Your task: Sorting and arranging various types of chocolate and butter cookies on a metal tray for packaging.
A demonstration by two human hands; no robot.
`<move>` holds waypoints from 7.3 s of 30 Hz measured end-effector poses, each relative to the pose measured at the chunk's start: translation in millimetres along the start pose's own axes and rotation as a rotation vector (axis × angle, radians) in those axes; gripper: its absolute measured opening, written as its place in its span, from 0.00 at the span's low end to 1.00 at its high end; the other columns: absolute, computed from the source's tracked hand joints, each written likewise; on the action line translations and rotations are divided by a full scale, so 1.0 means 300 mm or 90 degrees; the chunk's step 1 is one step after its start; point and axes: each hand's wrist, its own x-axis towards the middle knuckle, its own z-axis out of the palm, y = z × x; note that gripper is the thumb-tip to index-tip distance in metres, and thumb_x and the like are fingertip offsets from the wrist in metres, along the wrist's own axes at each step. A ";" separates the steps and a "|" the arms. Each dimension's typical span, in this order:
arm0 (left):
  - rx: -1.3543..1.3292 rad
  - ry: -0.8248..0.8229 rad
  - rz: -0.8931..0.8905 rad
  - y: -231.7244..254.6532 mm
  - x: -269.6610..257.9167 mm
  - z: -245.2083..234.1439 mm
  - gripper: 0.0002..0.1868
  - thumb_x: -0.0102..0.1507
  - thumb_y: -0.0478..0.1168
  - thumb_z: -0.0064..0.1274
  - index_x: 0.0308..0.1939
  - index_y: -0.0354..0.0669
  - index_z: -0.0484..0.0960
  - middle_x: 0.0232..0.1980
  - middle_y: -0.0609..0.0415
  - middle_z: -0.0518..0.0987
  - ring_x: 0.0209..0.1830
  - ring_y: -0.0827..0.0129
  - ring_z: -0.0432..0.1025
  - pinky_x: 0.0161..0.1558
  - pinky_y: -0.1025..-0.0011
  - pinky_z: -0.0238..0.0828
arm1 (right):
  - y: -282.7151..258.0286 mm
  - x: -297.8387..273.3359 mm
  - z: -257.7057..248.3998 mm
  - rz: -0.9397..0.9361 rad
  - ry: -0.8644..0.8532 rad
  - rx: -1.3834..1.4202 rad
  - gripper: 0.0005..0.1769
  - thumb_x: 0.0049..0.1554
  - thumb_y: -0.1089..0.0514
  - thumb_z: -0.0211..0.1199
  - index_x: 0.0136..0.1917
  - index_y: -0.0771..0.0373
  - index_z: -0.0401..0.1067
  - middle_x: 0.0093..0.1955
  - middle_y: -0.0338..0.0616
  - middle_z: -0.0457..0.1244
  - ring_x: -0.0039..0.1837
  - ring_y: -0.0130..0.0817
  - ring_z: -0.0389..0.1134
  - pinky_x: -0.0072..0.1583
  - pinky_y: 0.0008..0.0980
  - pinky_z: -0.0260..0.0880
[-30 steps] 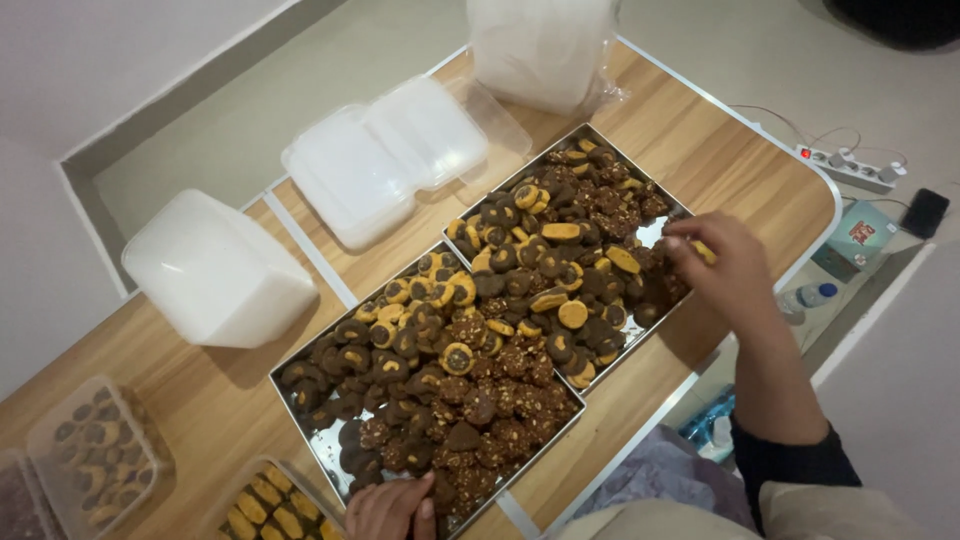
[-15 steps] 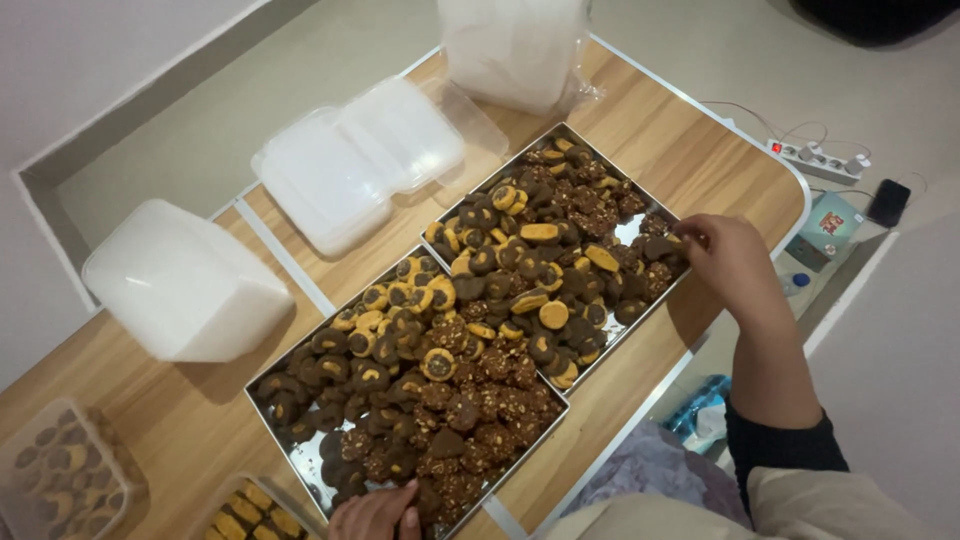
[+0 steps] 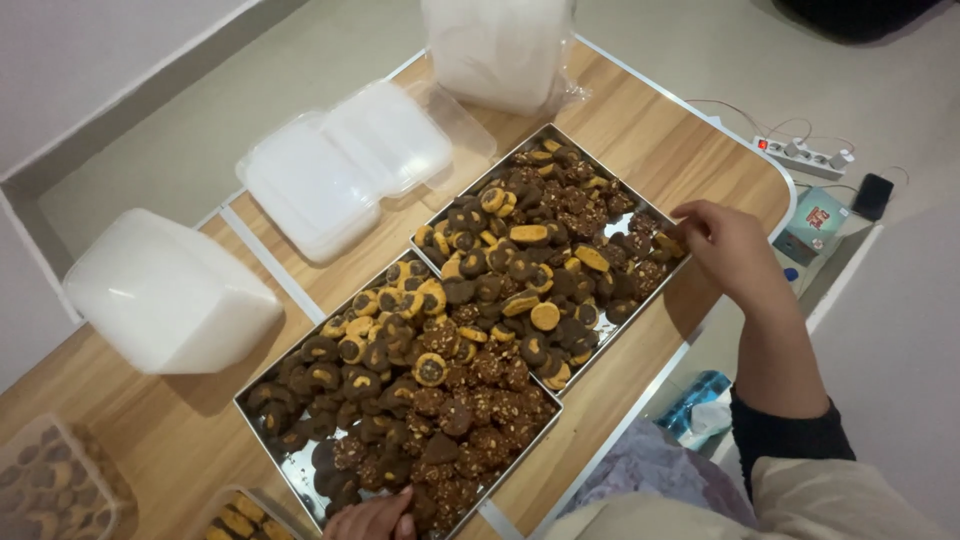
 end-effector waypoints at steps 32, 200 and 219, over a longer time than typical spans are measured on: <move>0.132 -0.711 0.050 -0.070 0.230 -0.092 0.38 0.65 0.74 0.19 0.80 0.80 0.48 0.80 0.79 0.56 0.82 0.76 0.50 0.79 0.64 0.45 | -0.052 0.287 0.009 -0.160 -0.274 -0.115 0.29 0.52 0.71 0.45 0.58 0.54 0.80 0.58 0.42 0.69 0.61 0.42 0.68 0.61 0.45 0.69; -0.085 0.181 -0.149 -0.043 -0.368 -0.412 0.15 0.64 0.37 0.48 0.46 0.56 0.89 0.48 0.64 0.86 0.53 0.61 0.74 0.52 0.58 0.56 | -0.493 -0.288 0.432 -0.356 -0.430 0.456 0.10 0.60 0.69 0.65 0.56 0.64 0.74 0.50 0.48 0.69 0.54 0.33 0.72 0.59 0.30 0.75; -0.050 0.250 -0.144 -0.004 -0.396 -0.429 0.21 0.60 0.35 0.46 0.53 0.56 0.87 0.47 0.60 0.83 0.49 0.60 0.74 0.54 0.55 0.61 | -0.478 -0.273 0.438 -0.340 -0.371 0.482 0.07 0.65 0.67 0.62 0.57 0.63 0.72 0.51 0.46 0.68 0.56 0.32 0.71 0.59 0.29 0.74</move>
